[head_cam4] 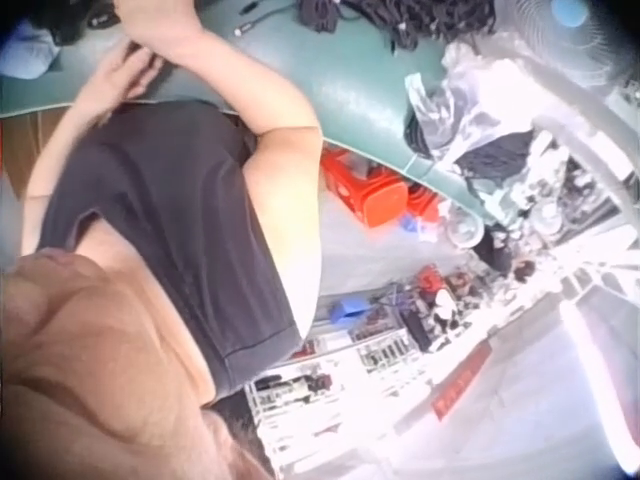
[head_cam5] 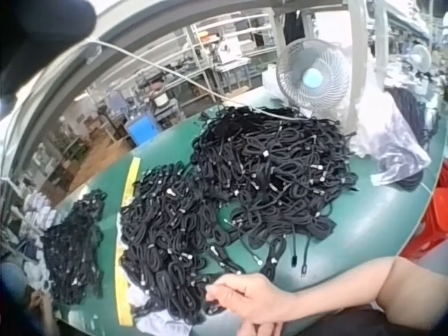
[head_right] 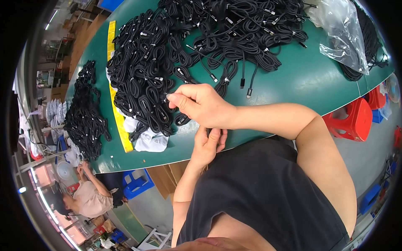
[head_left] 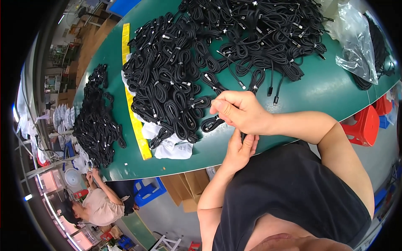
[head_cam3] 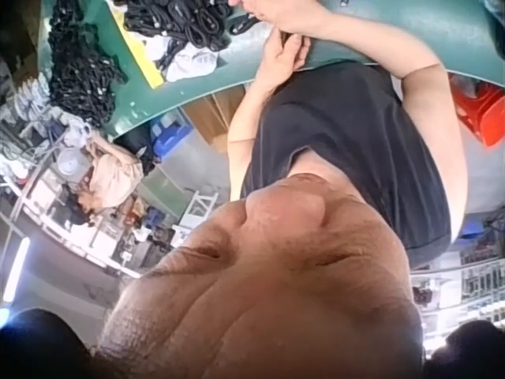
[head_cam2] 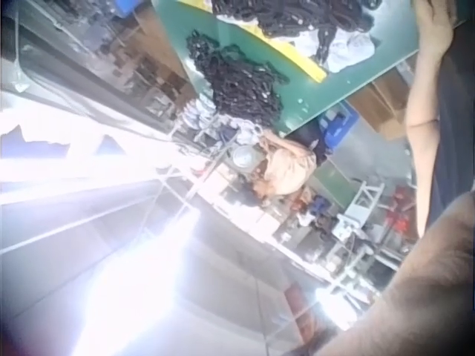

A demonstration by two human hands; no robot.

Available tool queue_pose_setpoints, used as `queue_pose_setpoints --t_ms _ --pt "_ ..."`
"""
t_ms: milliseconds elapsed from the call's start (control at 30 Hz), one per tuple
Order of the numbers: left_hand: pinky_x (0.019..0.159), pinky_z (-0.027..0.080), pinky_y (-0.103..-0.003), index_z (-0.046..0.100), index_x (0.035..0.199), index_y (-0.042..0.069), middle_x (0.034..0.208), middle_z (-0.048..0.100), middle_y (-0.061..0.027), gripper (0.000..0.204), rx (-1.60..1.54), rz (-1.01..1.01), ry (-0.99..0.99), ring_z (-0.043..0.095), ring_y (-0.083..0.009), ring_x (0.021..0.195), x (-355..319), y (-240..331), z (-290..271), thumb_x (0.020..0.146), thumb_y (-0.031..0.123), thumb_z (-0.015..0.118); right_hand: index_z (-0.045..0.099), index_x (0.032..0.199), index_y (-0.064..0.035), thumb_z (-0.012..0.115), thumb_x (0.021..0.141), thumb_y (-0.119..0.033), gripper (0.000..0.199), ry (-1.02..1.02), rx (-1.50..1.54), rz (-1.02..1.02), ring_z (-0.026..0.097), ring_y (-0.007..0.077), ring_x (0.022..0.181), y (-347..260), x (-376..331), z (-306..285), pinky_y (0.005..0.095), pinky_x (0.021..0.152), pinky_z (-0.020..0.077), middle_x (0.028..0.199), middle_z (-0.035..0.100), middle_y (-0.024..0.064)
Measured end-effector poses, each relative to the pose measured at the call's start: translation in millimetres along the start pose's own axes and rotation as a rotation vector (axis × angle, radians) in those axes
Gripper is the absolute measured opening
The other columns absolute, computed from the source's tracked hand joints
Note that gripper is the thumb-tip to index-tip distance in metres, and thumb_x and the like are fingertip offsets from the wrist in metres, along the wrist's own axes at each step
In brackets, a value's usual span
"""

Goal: Bundling black electronic cables with white ties at a workbench.

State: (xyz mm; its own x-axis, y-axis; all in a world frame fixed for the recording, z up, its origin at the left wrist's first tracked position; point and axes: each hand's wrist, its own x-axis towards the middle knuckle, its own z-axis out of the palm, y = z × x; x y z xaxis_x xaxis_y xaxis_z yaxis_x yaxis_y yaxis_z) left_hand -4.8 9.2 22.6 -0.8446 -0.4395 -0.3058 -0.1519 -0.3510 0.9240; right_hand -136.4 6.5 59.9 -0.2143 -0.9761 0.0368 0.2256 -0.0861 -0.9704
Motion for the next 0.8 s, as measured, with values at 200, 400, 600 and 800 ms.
queue_pose_setpoints --t_ms 200,400,600,800 --pt "0.042 0.033 -0.017 0.043 0.099 0.006 0.072 0.049 -0.001 0.019 -0.112 -0.017 0.015 0.04 -0.0045 0.05 7 1 -16 0.093 0.024 0.044 0.054 0.094 0.0003 0.041 0.094 -0.024 0.028 -0.024 -0.073 0.065 0.043 0.0043 0.052 3 17 -8 0.0202 0.047 0.0375 0.061 0.045 -0.0008" --pt "0.04 0.036 -0.019 0.049 0.108 0.003 0.08 0.058 -0.0071 0.025 -0.005 0.265 0.394 0.048 -0.0081 0.051 25 64 -64 0.09 0.021 0.049 0.06 0.094 -0.004 0.054 0.075 -0.007 0.02 0.127 -1.087 -0.507 0.054 0.0271 0.08 0 20 -82 0.0343 0.07 0.046 0.084 0.057 0.0106" --pt "0.086 0.047 -0.036 0.039 0.119 -0.008 0.12 0.045 -0.0287 0.038 -0.396 0.629 0.423 0.054 -0.0311 0.103 43 89 -96 0.09 0.016 0.048 0.062 0.091 -0.0039 0.061 0.064 -0.006 0.027 -0.217 -1.567 -0.551 0.04 0.027 0.117 18 -2 -111 0.0474 0.098 0.0291 0.1 0.056 0.0088" --pt "0.077 0.047 -0.027 0.049 0.118 -0.001 0.108 0.058 -0.0113 0.034 0.162 0.21 0.331 0.056 -0.0157 0.095 44 54 -52 0.09 0.017 0.051 0.061 0.089 -0.0088 0.056 0.069 -0.012 0.021 -0.225 -1.544 -0.723 0.043 0.0252 0.115 1 -1 -90 0.0507 0.104 0.0222 0.088 0.056 0.0057"
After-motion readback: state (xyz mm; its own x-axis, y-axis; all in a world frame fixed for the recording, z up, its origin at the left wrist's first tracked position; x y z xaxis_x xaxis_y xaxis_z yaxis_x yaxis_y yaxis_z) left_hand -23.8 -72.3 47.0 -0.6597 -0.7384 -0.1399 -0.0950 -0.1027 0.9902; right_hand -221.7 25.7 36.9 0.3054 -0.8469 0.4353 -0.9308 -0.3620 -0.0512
